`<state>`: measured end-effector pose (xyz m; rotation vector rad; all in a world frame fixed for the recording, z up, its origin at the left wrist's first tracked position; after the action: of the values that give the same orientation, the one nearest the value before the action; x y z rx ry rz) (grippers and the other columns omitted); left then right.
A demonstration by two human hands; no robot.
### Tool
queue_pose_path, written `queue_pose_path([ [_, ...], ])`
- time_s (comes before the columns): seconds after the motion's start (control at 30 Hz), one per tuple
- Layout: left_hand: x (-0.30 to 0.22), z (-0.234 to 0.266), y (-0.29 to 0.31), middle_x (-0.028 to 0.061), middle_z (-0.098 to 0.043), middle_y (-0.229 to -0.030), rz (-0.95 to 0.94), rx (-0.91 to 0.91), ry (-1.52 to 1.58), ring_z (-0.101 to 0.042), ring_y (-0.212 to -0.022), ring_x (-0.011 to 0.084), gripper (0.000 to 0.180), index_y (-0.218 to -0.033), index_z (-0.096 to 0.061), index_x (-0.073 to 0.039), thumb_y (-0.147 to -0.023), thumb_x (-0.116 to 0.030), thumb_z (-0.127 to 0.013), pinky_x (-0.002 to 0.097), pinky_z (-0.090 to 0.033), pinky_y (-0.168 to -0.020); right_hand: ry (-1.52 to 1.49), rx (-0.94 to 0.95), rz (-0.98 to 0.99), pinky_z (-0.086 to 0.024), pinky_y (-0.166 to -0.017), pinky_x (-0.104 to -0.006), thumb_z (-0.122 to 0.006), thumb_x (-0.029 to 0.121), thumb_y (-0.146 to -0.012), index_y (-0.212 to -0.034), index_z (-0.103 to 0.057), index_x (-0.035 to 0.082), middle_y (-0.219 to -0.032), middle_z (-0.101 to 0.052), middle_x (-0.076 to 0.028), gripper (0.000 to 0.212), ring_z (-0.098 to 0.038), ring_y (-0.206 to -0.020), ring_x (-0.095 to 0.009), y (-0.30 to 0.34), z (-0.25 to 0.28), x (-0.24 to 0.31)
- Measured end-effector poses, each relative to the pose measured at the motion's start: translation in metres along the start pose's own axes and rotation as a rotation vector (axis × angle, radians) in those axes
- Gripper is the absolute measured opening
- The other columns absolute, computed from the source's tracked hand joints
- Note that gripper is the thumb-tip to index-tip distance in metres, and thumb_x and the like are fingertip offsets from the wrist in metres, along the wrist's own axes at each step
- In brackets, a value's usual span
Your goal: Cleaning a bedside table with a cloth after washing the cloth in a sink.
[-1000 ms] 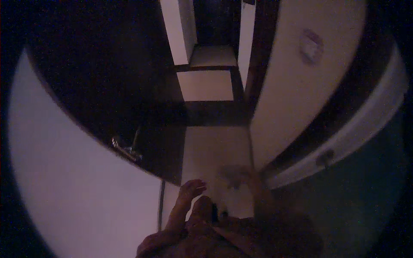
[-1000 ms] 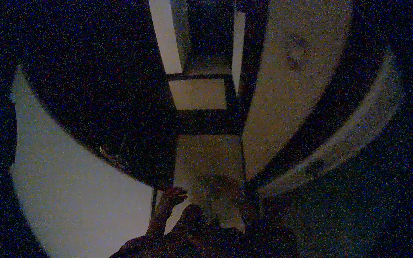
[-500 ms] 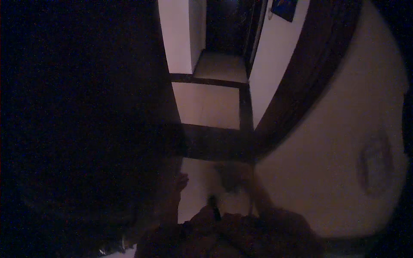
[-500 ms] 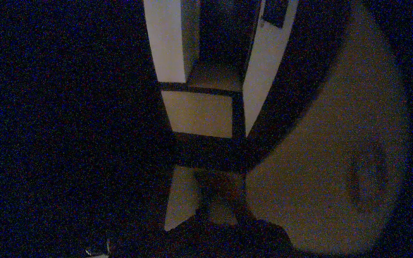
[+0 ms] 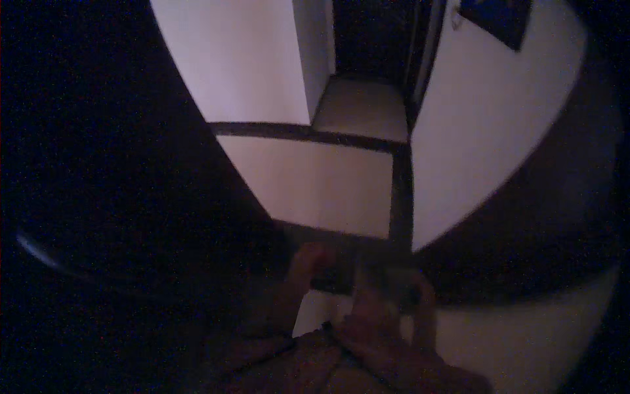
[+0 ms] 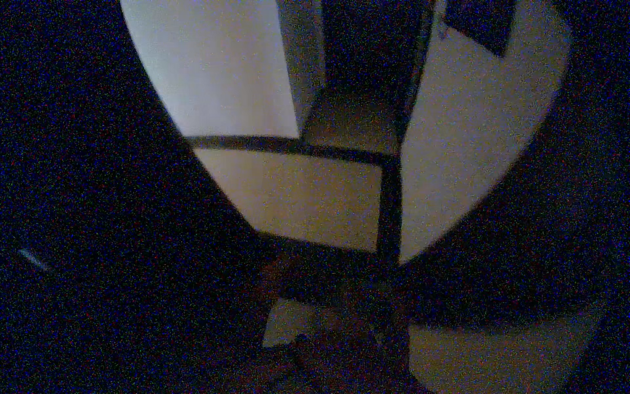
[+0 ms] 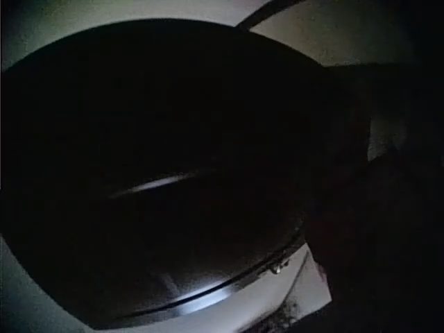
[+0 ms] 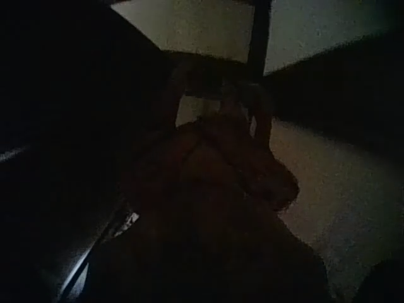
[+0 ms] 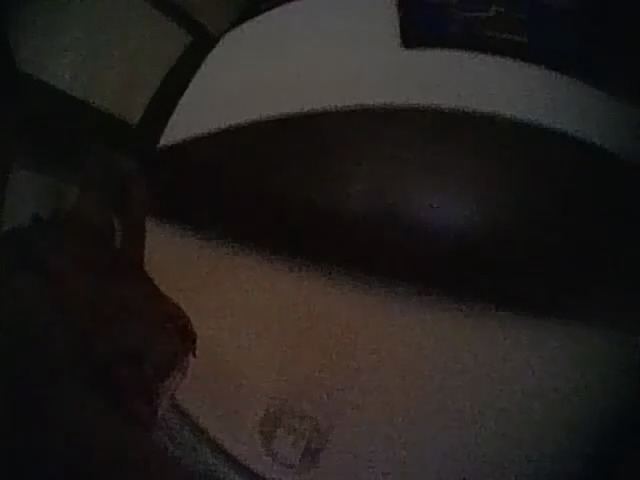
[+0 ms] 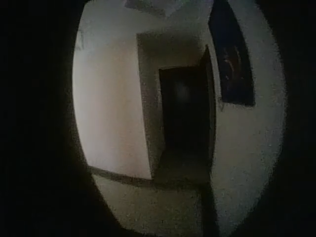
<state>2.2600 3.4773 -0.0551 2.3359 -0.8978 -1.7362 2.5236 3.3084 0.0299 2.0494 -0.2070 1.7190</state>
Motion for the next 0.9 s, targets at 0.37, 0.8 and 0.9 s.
queue_pose_path([
  [0.37, -0.103, 0.075, 0.232, 0.0093, -0.063, -0.094, -0.085, -0.204, 0.159, -0.062, -0.084, 0.0170, 0.023, -0.102, -0.057, -0.001, -0.088, -0.020, -0.058, 0.0321, -0.051, -0.077, -0.183, 0.181, -0.080, -0.051, -0.077, -0.0350, -0.056, 0.021, -0.085, -0.114, -0.055, 0.001, -0.100, -0.063, -0.010, 0.035, -0.061, -0.086, -0.021, 0.056, -0.148, 0.122],
  [0.8, -0.229, 0.507, 0.257, 0.0109, -0.063, -0.099, -0.275, -0.399, 0.536, -0.062, -0.087, 0.0212, 0.025, -0.106, -0.057, -0.003, -0.088, -0.021, -0.056, 0.0315, -0.049, -0.080, 0.403, 0.899, -0.151, -0.050, -0.074, -0.0362, -0.064, 0.022, -0.078, -0.109, -0.062, 0.005, -0.105, -0.062, -0.008, 0.035, -0.060, -0.083, -0.020, 0.095, -0.711, -0.037],
  [0.9, -0.286, 0.583, 0.220, 0.0115, -0.062, -0.106, -0.388, -0.392, 0.475, -0.060, -0.097, 0.0220, 0.031, -0.110, -0.056, -0.005, -0.089, -0.027, -0.055, 0.0341, -0.045, -0.087, 1.199, 1.294, 0.303, -0.049, -0.069, -0.0313, -0.059, 0.020, -0.084, -0.113, -0.062, 0.009, -0.092, -0.065, -0.009, 0.032, -0.060, -0.078, -0.014, 0.132, -0.838, 0.051],
])
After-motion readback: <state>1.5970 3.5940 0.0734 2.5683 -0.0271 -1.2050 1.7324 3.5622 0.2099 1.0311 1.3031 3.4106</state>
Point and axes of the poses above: each hand's wrist, its own y-axis away from the middle knuckle, its own z-axis out of the back of the hand, x = y × z, the point moved 10 cm from there along -y, towards the middle knuckle
